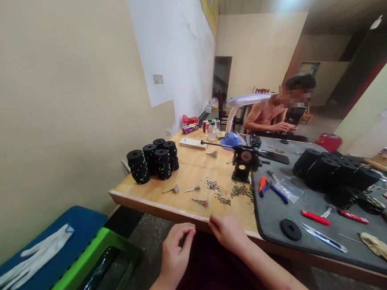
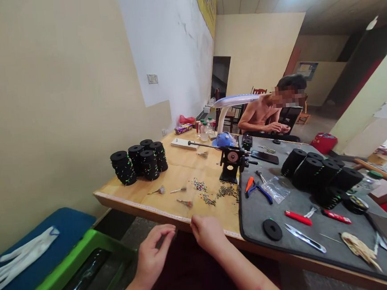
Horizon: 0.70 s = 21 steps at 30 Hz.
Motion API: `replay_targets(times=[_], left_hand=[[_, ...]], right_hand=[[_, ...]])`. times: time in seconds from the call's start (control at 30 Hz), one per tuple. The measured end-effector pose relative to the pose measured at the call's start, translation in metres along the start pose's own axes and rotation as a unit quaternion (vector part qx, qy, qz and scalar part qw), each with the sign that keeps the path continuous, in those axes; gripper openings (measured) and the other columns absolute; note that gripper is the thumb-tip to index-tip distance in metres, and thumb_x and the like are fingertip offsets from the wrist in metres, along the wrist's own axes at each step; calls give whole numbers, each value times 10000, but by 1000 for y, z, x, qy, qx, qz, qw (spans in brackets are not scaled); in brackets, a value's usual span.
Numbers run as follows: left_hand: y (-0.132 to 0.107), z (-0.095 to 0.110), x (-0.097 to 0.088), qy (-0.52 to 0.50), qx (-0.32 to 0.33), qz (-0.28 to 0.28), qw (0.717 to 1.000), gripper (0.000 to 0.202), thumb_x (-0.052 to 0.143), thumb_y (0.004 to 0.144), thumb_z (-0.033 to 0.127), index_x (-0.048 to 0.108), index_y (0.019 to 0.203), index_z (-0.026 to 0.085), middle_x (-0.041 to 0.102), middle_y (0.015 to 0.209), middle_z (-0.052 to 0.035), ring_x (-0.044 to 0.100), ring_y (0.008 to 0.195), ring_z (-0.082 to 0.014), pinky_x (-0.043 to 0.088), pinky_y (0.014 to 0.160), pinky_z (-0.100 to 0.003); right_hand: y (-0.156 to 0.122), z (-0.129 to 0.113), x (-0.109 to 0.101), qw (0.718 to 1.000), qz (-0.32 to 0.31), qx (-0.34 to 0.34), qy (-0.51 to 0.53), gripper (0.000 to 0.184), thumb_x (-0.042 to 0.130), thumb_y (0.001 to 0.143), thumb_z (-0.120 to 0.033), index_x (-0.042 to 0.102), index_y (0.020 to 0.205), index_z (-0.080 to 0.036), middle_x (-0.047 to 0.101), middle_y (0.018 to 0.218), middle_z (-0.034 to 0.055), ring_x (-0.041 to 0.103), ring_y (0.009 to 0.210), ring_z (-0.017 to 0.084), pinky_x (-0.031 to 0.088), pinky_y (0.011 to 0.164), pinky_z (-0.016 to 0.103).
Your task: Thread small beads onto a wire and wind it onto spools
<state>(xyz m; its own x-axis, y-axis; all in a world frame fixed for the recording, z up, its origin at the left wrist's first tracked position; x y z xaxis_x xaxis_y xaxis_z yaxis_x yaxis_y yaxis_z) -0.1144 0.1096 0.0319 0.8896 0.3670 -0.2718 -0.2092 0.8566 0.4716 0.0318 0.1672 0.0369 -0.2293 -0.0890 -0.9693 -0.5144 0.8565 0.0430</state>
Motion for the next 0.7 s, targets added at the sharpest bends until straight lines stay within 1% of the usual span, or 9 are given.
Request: replay_targets(times=[0.07,0.1,0.2,0.27,0.37,0.53,0.7], left_hand=[[-6,20,14,68,87,-50,993,115,538,858,209,653,857,208,695,945,-60,608,902,-210,461,830,-351],[-9,26,22,101,119,-72,985,130,525,864,188,651,883,213,694,987,-63,600,929,-214,456,838,-365],[-15,37,39,181,171,-113,962,186,499,875,161,636,986,217,661,1134,-73,571,1007,-231,443,853,-396],[-16,39,47,216,183,-128,950,210,491,879,162,623,1034,214,626,1211,-76,552,1047,-243,434,861,-412],[-16,40,52,248,187,-139,940,215,486,881,175,618,1047,207,602,1250,-78,539,1064,-253,427,857,-422],[-16,41,55,269,189,-156,932,218,491,873,174,618,1049,201,597,1259,-78,531,1066,-255,427,845,-418],[-14,39,56,288,180,-161,927,261,509,851,150,606,1087,205,579,1283,-70,495,1115,-258,406,885,-431]], right_hand=[[3,-1,1,1000,-11,-6,-19,201,421,901,-228,613,847,-201,724,793,49,659,735,170,327,581,225],[4,-1,1,1000,-14,-8,-22,200,424,898,-227,615,846,-201,725,797,48,660,741,170,330,582,224],[7,-1,-1,999,-22,-15,-32,191,440,885,-237,625,852,-206,728,807,43,665,743,174,334,574,226],[9,0,-2,999,-28,-16,-41,197,444,877,-238,636,849,-201,730,797,52,667,730,183,334,566,231],[12,2,-3,998,-33,-14,-56,227,434,875,-232,653,832,-189,731,778,74,668,707,193,331,553,239],[15,2,-6,996,-45,-22,-70,238,445,864,-231,670,800,-188,736,769,77,674,707,196,331,544,235],[16,-2,-11,994,-60,-35,-81,244,461,859,-244,683,773,-193,741,767,77,678,716,199,346,558,232]])
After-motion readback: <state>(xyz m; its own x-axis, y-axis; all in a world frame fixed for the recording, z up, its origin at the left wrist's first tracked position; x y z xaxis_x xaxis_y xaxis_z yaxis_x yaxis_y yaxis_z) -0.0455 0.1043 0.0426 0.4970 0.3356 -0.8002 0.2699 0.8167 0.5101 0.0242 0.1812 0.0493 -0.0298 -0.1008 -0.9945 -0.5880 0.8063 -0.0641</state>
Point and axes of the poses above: each hand's wrist, its own y-axis towards the middle knuckle, its own x-axis out of the palm, z = x × y, the point moved 10 cm from there along y, towards the middle knuckle
